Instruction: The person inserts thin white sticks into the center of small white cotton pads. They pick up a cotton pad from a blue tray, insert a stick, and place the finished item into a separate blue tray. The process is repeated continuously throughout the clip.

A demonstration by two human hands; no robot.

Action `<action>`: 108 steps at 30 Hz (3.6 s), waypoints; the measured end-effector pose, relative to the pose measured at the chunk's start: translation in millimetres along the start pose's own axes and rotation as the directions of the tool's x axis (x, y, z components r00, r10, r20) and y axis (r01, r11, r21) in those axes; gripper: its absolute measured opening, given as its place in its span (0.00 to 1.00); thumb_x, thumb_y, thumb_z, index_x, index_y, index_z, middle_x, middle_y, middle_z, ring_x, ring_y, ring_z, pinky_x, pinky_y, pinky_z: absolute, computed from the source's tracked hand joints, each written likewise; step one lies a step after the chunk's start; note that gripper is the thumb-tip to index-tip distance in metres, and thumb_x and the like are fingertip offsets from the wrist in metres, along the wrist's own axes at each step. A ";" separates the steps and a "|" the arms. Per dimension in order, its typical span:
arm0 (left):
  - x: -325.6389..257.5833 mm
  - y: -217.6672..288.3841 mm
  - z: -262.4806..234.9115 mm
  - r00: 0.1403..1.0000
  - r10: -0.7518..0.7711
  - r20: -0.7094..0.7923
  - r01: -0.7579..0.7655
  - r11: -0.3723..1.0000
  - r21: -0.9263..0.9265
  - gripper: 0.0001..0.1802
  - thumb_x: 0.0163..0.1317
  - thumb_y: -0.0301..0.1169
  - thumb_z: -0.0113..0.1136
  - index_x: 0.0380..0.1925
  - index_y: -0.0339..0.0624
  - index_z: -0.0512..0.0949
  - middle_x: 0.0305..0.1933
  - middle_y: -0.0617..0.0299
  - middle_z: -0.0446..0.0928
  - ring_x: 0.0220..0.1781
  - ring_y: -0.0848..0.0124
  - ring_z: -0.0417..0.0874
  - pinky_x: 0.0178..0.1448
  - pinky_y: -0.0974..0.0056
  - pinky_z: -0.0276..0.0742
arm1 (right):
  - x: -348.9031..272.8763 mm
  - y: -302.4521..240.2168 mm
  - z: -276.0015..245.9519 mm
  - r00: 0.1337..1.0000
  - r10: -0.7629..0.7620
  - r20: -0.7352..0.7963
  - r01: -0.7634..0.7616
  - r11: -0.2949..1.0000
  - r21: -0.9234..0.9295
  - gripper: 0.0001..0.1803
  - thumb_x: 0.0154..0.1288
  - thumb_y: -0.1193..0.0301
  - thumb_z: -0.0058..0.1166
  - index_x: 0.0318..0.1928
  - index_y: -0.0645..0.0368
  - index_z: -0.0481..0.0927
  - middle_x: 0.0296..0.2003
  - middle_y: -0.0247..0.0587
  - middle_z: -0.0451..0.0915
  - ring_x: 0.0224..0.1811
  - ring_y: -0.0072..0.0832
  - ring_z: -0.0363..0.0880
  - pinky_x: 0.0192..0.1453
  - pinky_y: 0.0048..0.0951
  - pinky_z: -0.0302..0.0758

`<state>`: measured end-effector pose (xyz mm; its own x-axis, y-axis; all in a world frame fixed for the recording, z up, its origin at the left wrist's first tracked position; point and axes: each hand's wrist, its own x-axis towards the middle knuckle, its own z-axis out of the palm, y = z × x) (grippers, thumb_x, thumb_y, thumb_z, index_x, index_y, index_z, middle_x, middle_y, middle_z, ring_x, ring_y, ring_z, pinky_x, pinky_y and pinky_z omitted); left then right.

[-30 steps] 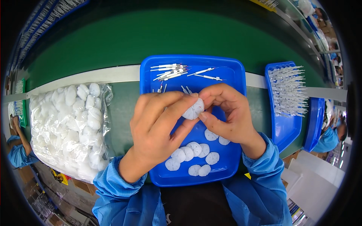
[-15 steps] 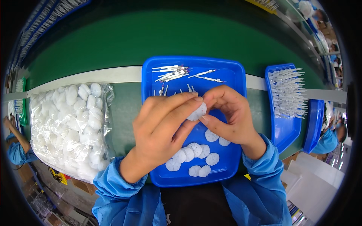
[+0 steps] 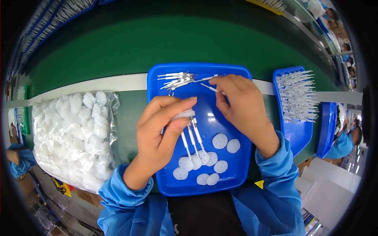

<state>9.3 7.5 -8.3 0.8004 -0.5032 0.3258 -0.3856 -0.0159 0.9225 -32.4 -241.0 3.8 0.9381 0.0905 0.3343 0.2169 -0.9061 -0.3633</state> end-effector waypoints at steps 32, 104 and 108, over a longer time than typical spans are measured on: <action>4.3 5.0 7.5 0.998 0.045 -0.033 -0.039 0.989 0.145 0.22 0.65 0.15 0.68 0.59 0.38 0.88 0.62 0.49 0.88 0.52 0.64 0.91 0.45 0.68 0.86 | -28.2 -41.8 -4.7 0.980 0.192 0.055 -0.188 0.791 0.582 0.10 0.65 0.76 0.76 0.46 0.57 0.92 0.16 0.32 0.78 0.16 0.19 0.77 0.23 0.23 0.71; -6.3 6.5 7.9 0.991 -0.133 0.033 0.136 0.979 -0.154 0.16 0.78 0.28 0.62 0.60 0.32 0.86 0.65 0.48 0.81 0.56 0.65 0.87 0.58 0.64 0.82 | 8.0 -3.9 7.0 0.999 -0.049 -0.016 0.049 0.999 -0.021 0.18 0.54 0.84 0.70 0.47 0.58 0.86 0.40 0.39 0.86 0.40 0.34 0.87 0.47 0.36 0.83; -1.1 -0.4 2.3 0.995 -0.073 0.068 0.083 0.982 -0.171 0.20 0.81 0.28 0.56 0.67 0.35 0.83 0.62 0.48 0.81 0.53 0.67 0.86 0.55 0.67 0.82 | -15.4 -9.4 -9.3 0.975 0.217 -0.046 -0.107 0.641 0.760 0.17 0.61 0.89 0.68 0.48 0.60 0.85 0.42 0.40 0.88 0.43 0.27 0.88 0.50 0.32 0.83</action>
<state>7.5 6.1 -9.5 0.7934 -0.5579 0.2432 -0.2335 0.0900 0.9682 -51.4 -237.7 10.2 0.9494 -0.1278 0.2868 0.2436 -0.2770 -0.9295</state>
